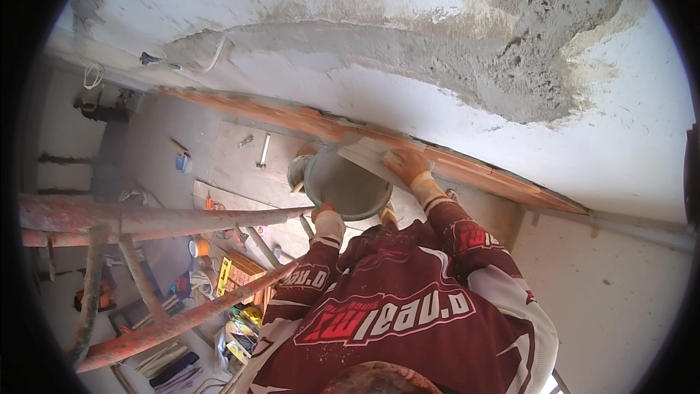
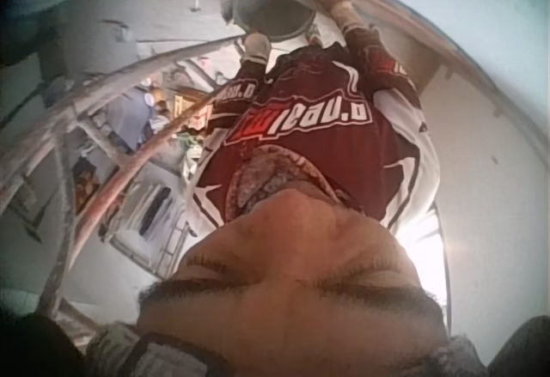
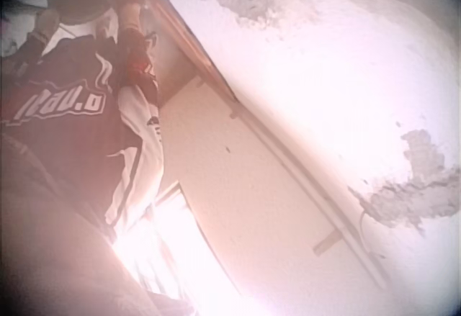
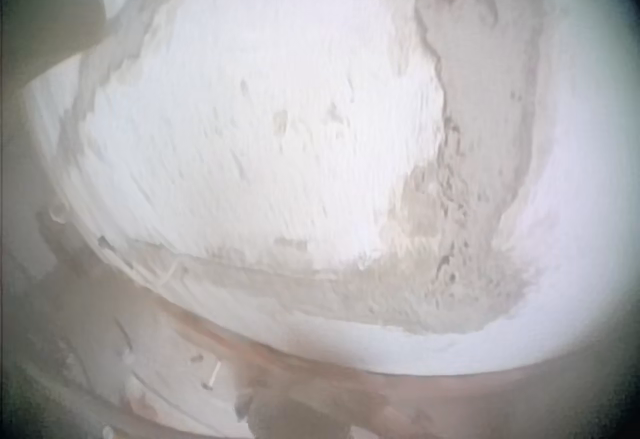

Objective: The person applies plaster to a ceiling using a trowel and a bucket. They repeatedly scoop plaster from the bucket and spread it onto the ceiling surface, smoothing the material with the trowel.

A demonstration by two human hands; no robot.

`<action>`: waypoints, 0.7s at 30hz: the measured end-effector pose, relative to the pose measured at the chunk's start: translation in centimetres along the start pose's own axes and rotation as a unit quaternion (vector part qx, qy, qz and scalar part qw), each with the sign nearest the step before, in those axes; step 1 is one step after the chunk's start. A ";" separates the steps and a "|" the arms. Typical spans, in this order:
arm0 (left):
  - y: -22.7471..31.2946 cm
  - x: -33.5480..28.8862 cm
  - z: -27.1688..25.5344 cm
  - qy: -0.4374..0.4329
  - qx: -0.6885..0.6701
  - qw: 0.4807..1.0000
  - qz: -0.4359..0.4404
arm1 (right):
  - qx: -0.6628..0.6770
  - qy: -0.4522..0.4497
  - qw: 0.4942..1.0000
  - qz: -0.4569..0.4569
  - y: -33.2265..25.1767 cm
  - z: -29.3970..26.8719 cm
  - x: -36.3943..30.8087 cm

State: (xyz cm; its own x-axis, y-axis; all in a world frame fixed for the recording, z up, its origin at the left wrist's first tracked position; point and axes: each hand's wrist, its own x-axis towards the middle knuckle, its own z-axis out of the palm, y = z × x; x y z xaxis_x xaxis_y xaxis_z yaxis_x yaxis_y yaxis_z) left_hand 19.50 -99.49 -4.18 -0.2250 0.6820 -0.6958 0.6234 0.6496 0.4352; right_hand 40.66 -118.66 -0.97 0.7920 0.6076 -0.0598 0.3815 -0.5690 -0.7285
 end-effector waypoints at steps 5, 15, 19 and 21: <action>-2.4 0.9 -2.5 0.001 -0.029 0.999 0.021 | 0.031 0.011 0.998 0.046 -1.9 1.4 2.5; -5.9 3.3 -4.1 -0.005 -0.085 0.996 -0.024 | 0.128 0.005 0.985 0.114 -1.4 1.6 4.1; -7.0 3.6 -3.7 -0.049 -0.242 0.969 -0.010 | 0.130 0.010 0.985 0.116 -1.6 1.0 4.1; -8.7 6.8 -3.8 -0.059 -0.218 0.974 -0.011 | 0.145 -0.003 0.981 0.126 -1.6 1.2 4.1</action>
State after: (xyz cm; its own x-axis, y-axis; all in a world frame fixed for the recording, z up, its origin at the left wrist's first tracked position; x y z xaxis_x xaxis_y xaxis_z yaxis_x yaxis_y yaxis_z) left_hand 9.66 -99.27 -10.49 -0.1305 0.6395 -0.7576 0.2373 0.7621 0.6024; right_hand 42.69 -114.57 -0.87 0.8406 0.4715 -0.2667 0.0212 -0.5206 -0.8535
